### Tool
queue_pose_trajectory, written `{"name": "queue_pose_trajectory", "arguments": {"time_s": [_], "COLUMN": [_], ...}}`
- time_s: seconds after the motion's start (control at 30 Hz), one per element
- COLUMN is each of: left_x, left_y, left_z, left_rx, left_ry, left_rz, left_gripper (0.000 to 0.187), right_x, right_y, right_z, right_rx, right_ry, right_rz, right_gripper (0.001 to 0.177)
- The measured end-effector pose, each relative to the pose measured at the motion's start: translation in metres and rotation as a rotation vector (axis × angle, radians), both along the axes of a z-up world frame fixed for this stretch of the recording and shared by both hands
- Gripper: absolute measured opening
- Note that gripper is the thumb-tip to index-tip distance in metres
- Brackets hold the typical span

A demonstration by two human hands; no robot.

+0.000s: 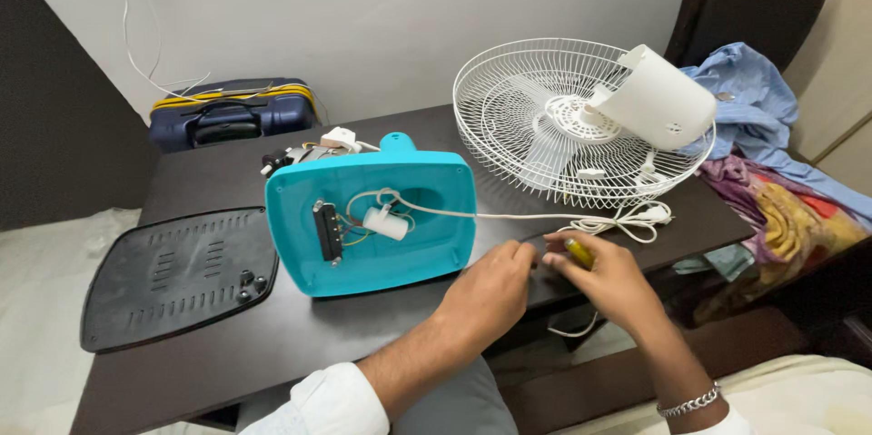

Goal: The person reassembles a small blue and black electronic device by aligning the black back cover with the blue body and securing it with screws using a yellow screwdriver. The person tightens multiple screws on the back cover to complete the assembly.

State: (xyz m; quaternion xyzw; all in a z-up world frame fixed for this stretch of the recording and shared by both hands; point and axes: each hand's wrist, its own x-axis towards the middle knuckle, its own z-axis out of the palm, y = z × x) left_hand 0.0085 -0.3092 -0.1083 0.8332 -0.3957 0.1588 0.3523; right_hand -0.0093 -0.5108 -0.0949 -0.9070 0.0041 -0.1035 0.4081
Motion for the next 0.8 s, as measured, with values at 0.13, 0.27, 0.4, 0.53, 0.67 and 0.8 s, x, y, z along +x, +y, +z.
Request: {"name": "queue_pose_trajectory", "arguments": {"time_s": [0.13, 0.27, 0.4, 0.53, 0.67, 0.8], "left_x": [0.017, 0.025, 0.026, 0.018, -0.001, -0.016], "left_y": [-0.015, -0.016, -0.015, -0.01, 0.007, 0.03], "left_z": [-0.006, -0.008, -0.006, 0.004, 0.018, 0.032], "left_rx": [-0.048, -0.13, -0.186, -0.213, -0.125, -0.193], "left_ry": [0.102, 0.22, 0.299, 0.374, 0.44, 0.483], "left_rz": [0.049, 0.038, 0.039, 0.014, 0.008, -0.07], "left_gripper": [0.019, 0.017, 0.021, 0.028, 0.031, 0.028], "right_x": [0.005, 0.007, 0.008, 0.007, 0.013, 0.02], "right_y": [-0.001, 0.004, 0.009, 0.016, 0.022, 0.029], "right_z": [-0.005, -0.006, -0.001, 0.0, 0.0, -0.002], "right_rx": [0.042, 0.026, -0.001, -0.1, -0.19, -0.297], "right_ry": [0.052, 0.05, 0.036, 0.12, 0.027, -0.073], "right_rz": [0.03, -0.008, 0.015, -0.129, -0.164, -0.204], "right_gripper": [0.039, 0.034, 0.032, 0.033, 0.036, 0.036]}}
